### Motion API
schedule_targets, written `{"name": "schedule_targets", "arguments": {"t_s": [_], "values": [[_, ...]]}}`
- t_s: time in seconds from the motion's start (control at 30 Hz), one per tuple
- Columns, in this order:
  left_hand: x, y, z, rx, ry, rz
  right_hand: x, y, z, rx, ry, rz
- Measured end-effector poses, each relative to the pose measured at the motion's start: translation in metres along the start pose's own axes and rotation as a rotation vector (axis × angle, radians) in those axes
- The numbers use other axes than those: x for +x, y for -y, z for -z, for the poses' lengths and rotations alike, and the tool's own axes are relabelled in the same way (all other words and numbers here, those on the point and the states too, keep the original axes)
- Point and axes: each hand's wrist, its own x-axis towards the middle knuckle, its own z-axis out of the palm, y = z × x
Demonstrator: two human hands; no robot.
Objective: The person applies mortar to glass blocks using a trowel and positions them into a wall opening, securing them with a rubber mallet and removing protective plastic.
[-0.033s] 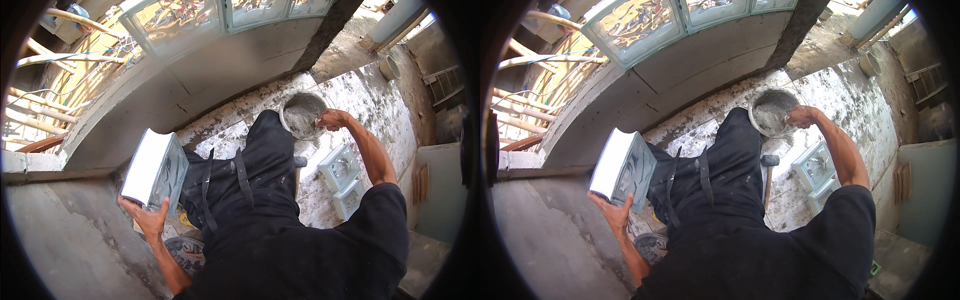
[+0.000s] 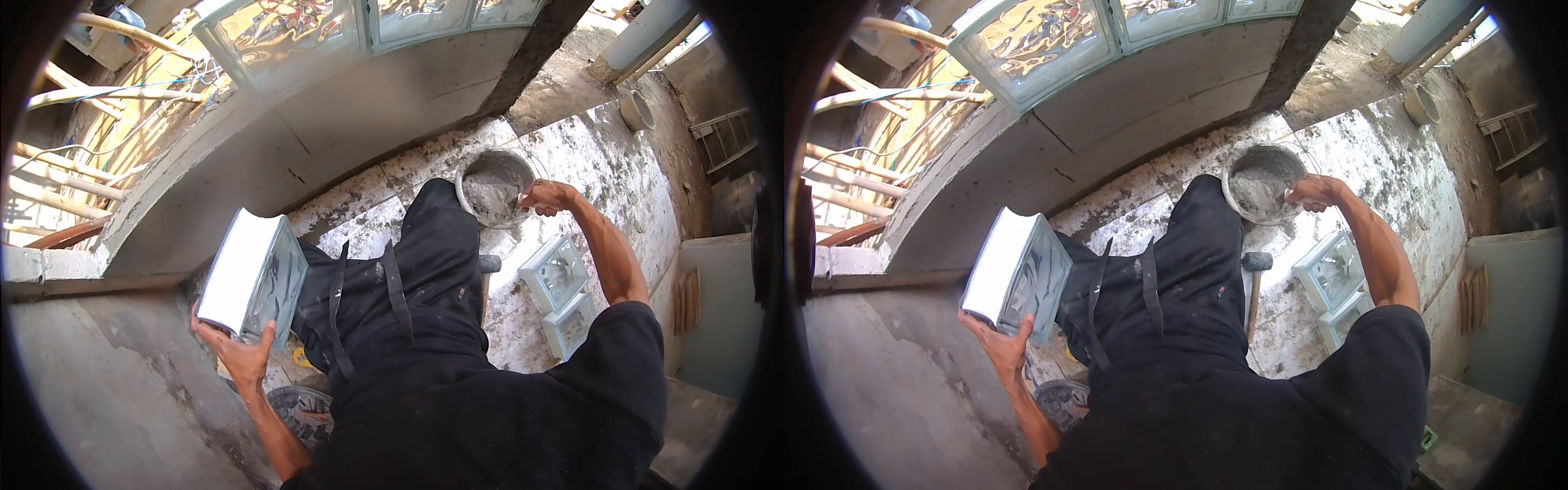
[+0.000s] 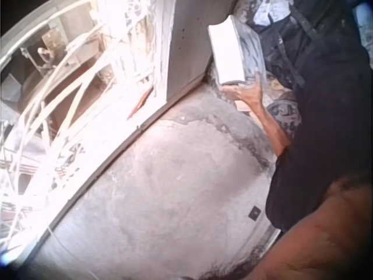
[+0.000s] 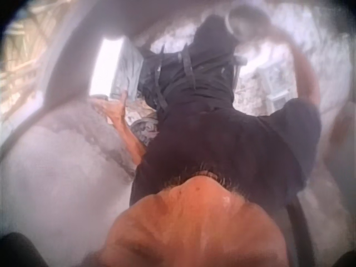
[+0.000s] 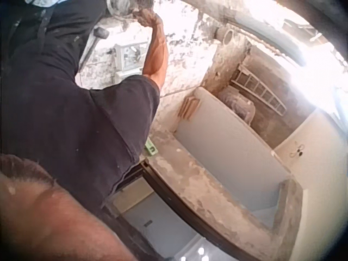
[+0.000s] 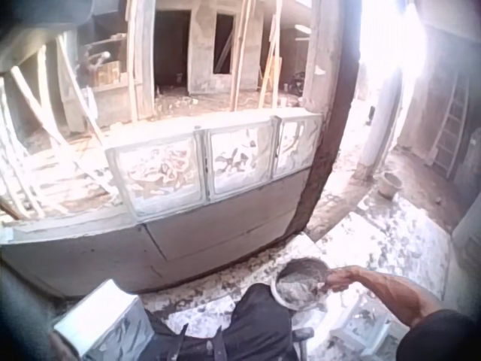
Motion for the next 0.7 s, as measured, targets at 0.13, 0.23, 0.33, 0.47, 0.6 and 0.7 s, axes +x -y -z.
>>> {"name": "schedule_targets", "arguments": {"t_s": [0.13, 0.23, 0.33, 0.47, 0.6, 0.7], "values": [[-0.006, 0.013, -0.002, 0.082, -0.006, 0.108, -0.035, 0.012, -0.022, 0.438, -0.126, -0.237], [-0.009, 0.022, -0.004, 0.113, -0.018, 0.141, -0.043, -0.01, -0.049, 0.515, -0.244, -0.144], [-0.008, 0.015, -0.006, 0.11, -0.014, 0.155, -0.046, -0.015, -0.067, 0.634, -0.269, -0.178], [-0.011, 0.02, -0.007, 0.145, -0.021, 0.135, -0.034, -0.038, -0.097, 0.986, -0.238, -0.161], [-0.013, 0.025, 0.0, 0.133, -0.007, 0.165, -0.023, -0.036, -0.108, 0.98, -0.264, -0.034], [-0.011, 0.027, -0.001, 0.14, -0.007, 0.164, -0.024, -0.023, -0.112, 1.022, -0.321, 0.075]]}}
